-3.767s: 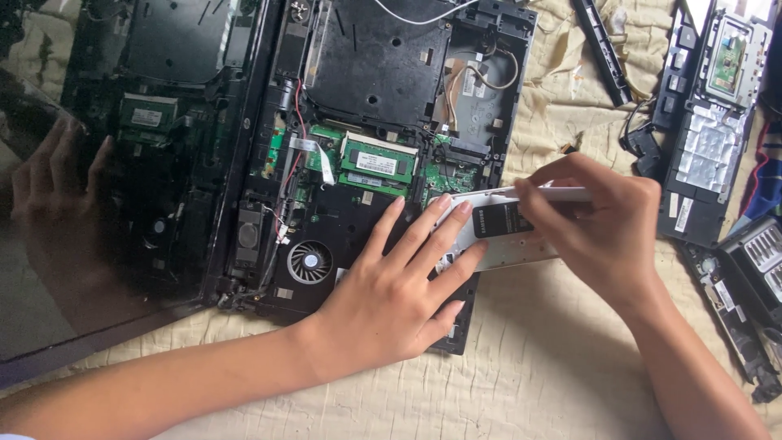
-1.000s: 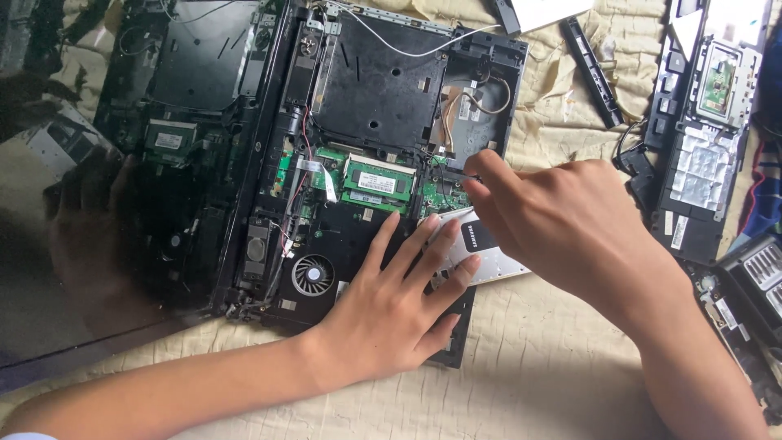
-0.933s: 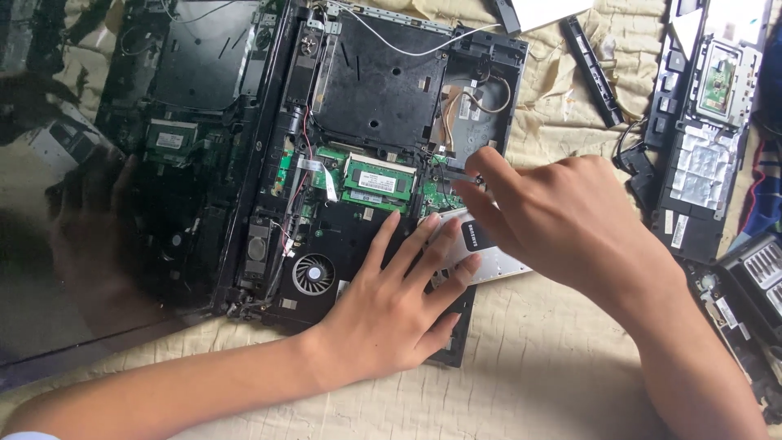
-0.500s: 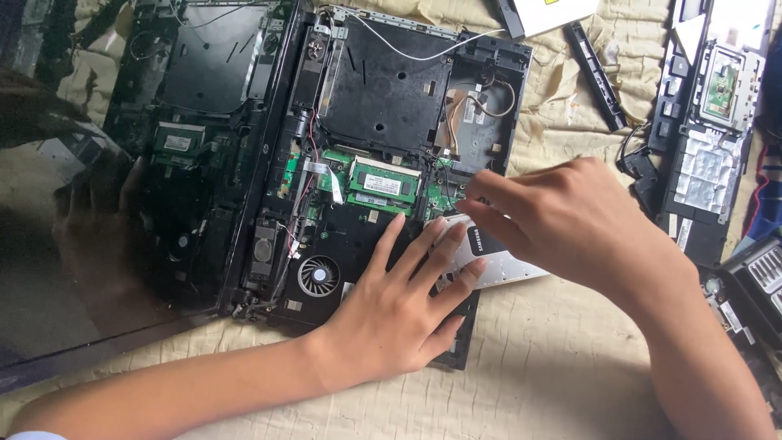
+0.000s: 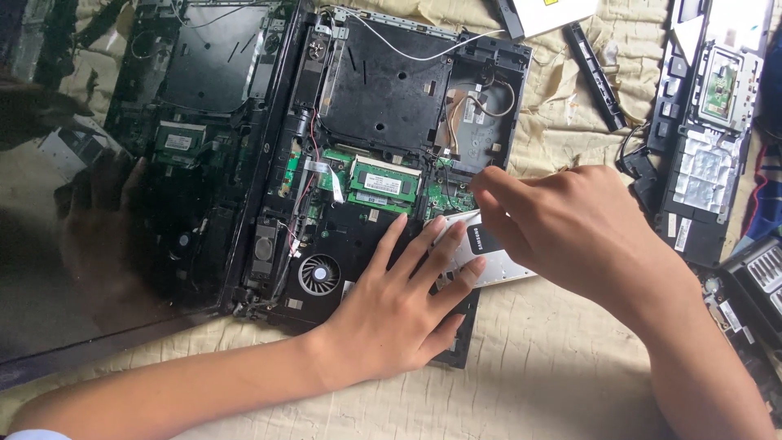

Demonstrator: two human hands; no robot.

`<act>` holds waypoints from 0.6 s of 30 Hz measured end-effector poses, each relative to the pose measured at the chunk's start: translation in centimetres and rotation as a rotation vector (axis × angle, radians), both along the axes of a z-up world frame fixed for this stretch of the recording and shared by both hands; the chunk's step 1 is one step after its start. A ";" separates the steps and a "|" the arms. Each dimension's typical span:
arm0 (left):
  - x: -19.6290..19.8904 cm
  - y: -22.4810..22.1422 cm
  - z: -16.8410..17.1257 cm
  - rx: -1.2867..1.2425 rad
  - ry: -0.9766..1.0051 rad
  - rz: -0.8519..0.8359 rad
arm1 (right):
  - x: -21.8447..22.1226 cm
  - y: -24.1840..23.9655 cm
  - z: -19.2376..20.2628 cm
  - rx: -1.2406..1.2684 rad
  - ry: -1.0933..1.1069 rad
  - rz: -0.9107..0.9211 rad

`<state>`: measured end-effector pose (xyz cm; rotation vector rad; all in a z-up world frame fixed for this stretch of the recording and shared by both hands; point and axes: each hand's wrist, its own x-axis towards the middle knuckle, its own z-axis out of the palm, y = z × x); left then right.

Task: Repairing a laptop by handling the internal storage drive and its connectors using a precision tool.

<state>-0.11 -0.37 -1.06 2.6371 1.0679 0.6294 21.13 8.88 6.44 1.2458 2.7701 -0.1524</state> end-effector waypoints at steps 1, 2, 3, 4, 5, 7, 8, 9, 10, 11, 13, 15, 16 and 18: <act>0.0 -0.1 -0.1 0.000 0.000 0.001 | -0.2 0.0 0.4 0.000 0.000 0.001; 0.0 -0.1 -0.2 0.006 0.026 0.002 | -0.4 0.0 0.7 -0.022 -0.030 -0.034; -0.1 -0.1 -0.3 0.013 0.053 0.003 | -0.6 0.0 1.1 -0.043 -0.061 -0.069; -0.1 -0.1 -0.2 0.014 0.053 0.004 | -0.6 0.0 1.4 -0.042 -0.060 -0.068; -0.1 -0.1 -0.1 0.018 0.040 0.002 | -0.5 -0.1 1.8 -0.135 0.016 -0.058; -0.1 -0.1 0.0 0.022 0.028 0.001 | -0.6 -0.3 2.1 -0.228 0.094 -0.049; -0.1 -0.1 0.0 0.014 0.023 -0.001 | -0.7 -0.4 2.0 -0.162 0.079 -0.001; 0.0 -0.1 0.1 0.006 0.017 -0.002 | -0.7 -0.5 2.0 -0.096 0.064 0.047; 0.0 0.0 0.0 0.007 0.016 -0.003 | -0.7 -0.5 1.9 -0.096 0.063 0.046; 0.0 0.0 0.0 0.006 0.022 -0.004 | -0.6 -0.6 1.7 -0.081 0.061 0.041; 0.0 0.0 0.0 0.006 0.028 -0.006 | -0.5 -0.6 1.2 -0.066 0.060 0.036; 0.0 0.0 0.2 0.016 0.013 -0.004 | -0.5 -0.6 0.7 -0.021 0.090 -0.034; 0.0 0.1 0.1 0.017 0.013 -0.003 | -0.6 -0.6 0.7 -0.020 0.090 -0.034; 0.0 0.0 0.0 0.015 0.020 -0.004 | -0.8 -0.5 0.4 0.006 0.140 -0.066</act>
